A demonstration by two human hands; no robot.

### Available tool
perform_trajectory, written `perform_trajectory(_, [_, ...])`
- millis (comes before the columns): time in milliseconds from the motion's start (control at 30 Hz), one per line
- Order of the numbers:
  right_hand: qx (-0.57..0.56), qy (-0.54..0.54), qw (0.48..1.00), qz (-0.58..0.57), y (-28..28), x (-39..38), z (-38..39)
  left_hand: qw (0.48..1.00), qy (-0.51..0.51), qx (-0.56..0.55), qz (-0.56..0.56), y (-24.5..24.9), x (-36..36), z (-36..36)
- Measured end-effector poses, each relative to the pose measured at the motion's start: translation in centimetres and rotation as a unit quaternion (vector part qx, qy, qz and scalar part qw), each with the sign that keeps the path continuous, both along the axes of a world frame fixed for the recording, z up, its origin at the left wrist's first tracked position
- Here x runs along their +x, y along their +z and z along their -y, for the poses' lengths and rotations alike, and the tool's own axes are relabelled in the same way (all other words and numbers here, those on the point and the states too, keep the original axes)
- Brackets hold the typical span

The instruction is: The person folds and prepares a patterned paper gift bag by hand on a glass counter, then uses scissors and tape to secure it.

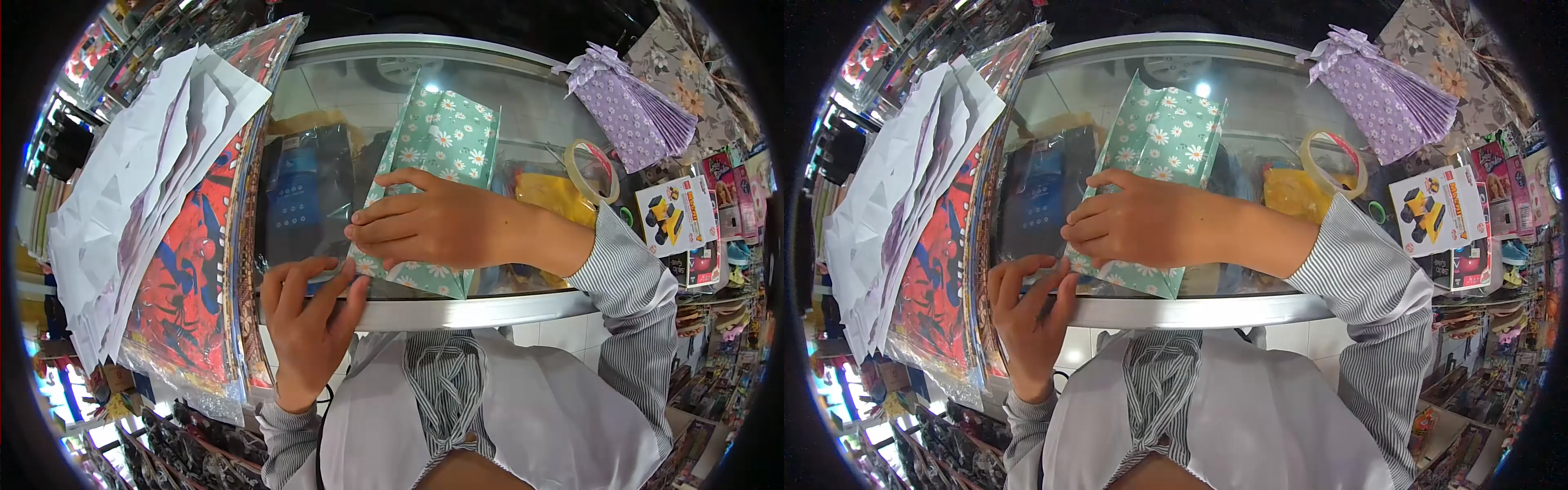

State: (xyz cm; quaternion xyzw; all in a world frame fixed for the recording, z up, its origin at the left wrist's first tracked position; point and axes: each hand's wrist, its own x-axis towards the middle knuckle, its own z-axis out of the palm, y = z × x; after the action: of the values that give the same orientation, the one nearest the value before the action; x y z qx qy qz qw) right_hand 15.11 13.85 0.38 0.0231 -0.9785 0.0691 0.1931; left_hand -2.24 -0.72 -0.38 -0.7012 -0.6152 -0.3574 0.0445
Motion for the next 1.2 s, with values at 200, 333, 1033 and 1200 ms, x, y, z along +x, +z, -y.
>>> perform_trajectory(200, [-0.022, -0.005, 1.0, -0.001, 0.1, 0.0, 0.0, 0.998, 0.039, -0.035, -0.046, 0.4, -0.4, 0.5])
perform_trajectory(333, [-0.052, -0.006, 0.998, -0.017, 0.3, -0.1, 0.0, 0.996, 0.03, -0.058, -0.054, 0.7, -0.1, 0.8])
perform_trajectory(1033, [0.016, -0.142, 0.982, 0.122, 1.0, 1.5, -0.3, 0.977, -0.051, -0.123, -0.167, 0.1, 1.1, 0.7])
perform_trajectory(1200, [0.054, -0.21, 0.951, 0.22, 2.2, 2.1, -3.4, 0.978, -0.055, -0.127, -0.155, 0.0, 1.1, 0.7])
